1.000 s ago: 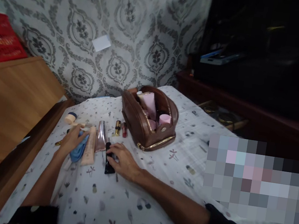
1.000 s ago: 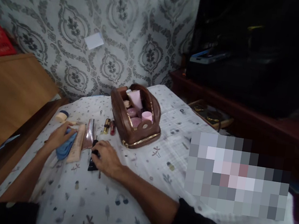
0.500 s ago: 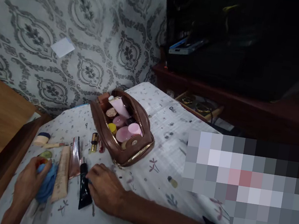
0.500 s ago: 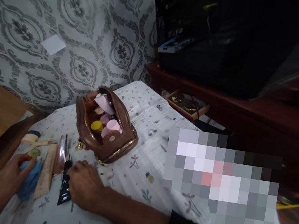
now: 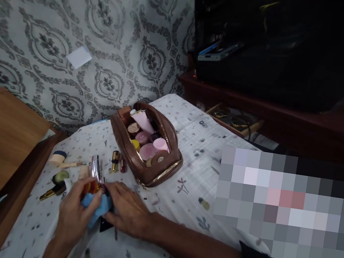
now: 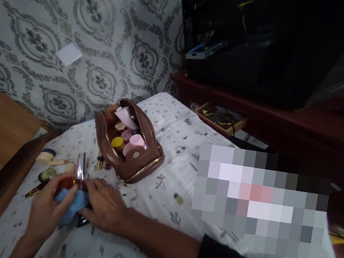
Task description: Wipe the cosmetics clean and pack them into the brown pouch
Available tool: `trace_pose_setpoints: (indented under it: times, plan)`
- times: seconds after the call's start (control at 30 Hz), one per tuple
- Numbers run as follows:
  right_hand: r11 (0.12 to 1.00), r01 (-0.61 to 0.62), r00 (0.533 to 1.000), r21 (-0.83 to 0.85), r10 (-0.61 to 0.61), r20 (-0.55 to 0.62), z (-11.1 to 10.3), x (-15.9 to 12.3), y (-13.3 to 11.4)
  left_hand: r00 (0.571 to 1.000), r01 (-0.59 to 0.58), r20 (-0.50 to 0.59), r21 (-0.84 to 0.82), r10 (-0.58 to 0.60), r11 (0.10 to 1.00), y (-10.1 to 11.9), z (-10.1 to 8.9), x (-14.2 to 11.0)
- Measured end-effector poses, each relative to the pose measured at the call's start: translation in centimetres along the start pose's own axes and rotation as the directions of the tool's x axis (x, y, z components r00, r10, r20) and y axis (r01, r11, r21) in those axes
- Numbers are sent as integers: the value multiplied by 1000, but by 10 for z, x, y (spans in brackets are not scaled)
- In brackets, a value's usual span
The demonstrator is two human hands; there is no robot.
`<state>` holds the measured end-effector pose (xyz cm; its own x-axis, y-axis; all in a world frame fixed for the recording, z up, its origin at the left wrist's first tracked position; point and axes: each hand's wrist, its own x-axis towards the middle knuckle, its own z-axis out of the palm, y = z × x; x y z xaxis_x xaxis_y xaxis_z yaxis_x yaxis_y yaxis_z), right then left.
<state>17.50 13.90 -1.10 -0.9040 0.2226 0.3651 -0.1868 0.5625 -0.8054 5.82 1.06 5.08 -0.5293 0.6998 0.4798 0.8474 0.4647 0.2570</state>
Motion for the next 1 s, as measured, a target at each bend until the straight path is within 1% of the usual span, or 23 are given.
trace_pose_setpoints:
  times: [0.1,0.2,0.3,0.4,0.47,0.53,0.6,0.67,0.73,0.83,0.93,1.0]
  plan:
    - [994,-11,997,110,20,-78,4,3,7,998,-38,46,-82,42,996,18,10,1]
    - [978,-31,990,205,58,-128,5,6,11,994,-45,91,-135,58,990,29,15,8]
    - [951,-56,984,305,105,-147,3,9,11,986,-29,152,-216,63,976,35,15,16]
    - [899,-100,978,425,167,-122,1,13,11,983,24,183,-266,26,964,38,16,22]
    - [837,-100,981,538,174,-88,0,17,13,983,66,184,-285,-13,956,37,19,24]
    - [742,-86,985,665,164,-57,0,21,16,986,74,162,-310,-24,948,33,21,25]
    - [635,-91,986,767,165,-20,1,25,20,993,41,119,-319,-3,947,28,23,24]
    - [562,-114,982,819,190,7,2,27,24,995,-4,91,-299,33,954,24,24,19]
    - [532,-122,974,838,228,-4,5,29,27,993,-38,101,-261,66,965,20,24,11]
    - [541,-89,961,837,268,-71,9,28,28,985,-60,148,-204,91,977,13,24,-5]
    - [541,-111,954,834,294,-64,11,24,24,984,-20,173,-174,51,985,5,21,-18]
    - [509,-141,951,849,307,-26,11,22,19,988,26,156,-167,0,986,0,16,-20]
